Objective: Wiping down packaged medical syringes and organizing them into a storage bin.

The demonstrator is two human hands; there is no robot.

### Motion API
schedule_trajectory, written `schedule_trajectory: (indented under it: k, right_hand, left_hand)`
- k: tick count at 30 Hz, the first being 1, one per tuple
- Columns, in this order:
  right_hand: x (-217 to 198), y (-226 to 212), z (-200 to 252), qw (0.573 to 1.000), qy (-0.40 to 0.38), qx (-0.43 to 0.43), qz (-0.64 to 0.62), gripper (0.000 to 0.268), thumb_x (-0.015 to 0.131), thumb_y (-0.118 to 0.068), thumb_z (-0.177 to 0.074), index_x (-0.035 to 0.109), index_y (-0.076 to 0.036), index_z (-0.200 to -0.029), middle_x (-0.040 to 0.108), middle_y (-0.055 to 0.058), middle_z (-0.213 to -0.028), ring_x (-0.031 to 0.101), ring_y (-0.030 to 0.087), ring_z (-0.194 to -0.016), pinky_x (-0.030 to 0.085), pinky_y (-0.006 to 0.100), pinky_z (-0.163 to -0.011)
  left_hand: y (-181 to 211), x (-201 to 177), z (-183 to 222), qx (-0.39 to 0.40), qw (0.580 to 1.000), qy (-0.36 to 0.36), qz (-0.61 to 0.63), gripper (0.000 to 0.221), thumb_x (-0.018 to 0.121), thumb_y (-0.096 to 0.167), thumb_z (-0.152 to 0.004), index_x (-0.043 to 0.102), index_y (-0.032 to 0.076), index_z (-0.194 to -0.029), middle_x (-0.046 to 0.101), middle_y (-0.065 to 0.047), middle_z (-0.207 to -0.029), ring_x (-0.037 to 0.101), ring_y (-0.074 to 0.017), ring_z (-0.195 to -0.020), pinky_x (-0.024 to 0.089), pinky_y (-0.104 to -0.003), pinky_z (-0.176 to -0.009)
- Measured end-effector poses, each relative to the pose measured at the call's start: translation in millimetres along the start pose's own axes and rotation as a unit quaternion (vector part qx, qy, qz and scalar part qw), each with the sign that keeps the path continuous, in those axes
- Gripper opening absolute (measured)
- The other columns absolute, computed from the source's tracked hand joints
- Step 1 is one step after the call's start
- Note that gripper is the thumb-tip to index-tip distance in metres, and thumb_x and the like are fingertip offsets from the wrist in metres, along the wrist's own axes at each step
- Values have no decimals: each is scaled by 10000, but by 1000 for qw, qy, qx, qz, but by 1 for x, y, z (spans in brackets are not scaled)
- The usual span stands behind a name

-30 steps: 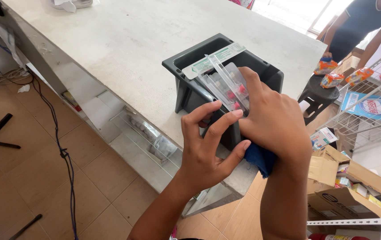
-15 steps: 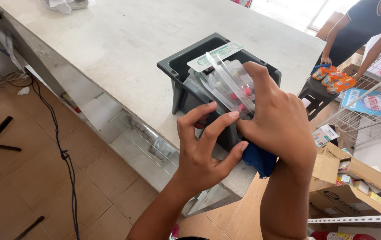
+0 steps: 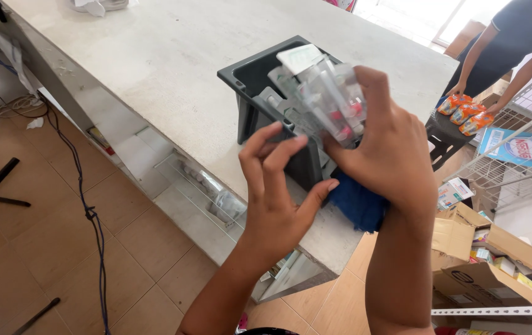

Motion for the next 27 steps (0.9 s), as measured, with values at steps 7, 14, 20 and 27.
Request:
schedule_trajectory:
  k: [7,14,20,27]
  right_hand:
    - [-11,6,2,996,72,-12,-44,712,872,-189,-917,349,-53,-1380,752,176,-1099,777,342,-1007,593,410,-823]
    - [-20,-2,-2,988,73,0,-140,685,828,-95,-895,336,-26,-1366,741,194,-1180,784,267,-1058,603,349,-811]
    - [-3,12,1,992,54,-20,-112,702,857,-159,-924,367,-47,-1414,756,178,-1138,804,281,-1030,608,355,-846]
    - [-11,3,1,994,-80,-49,-50,715,848,-280,-789,454,-96,-1356,750,164,-1008,750,377,-869,575,452,-724]
  left_hand:
    - [-11,-10,-28,-53,996,-27,-68,759,875,221,-869,418,132,-1469,294,-189,-1515,537,-335,-1322,594,-401,-1047]
    - [-28,-15,-48,-86,992,-45,-86,754,844,230,-880,404,135,-1485,383,-196,-1494,543,-370,-1359,548,-465,-1043]
    - [-38,-19,-61,-81,991,-45,-96,742,825,181,-891,387,125,-1487,463,-187,-1463,544,-359,-1376,506,-473,-1095]
    - [-81,-28,-85,-88,989,-60,-107,782,858,175,-867,374,128,-1479,500,-183,-1449,534,-365,-1376,446,-485,-1147]
Point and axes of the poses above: each hand's wrist, its own z-axis away from the middle knuckle, its own x-axis out of the palm, y = z × x, the point moved 2 cm from there along -z, towards the middle knuckle
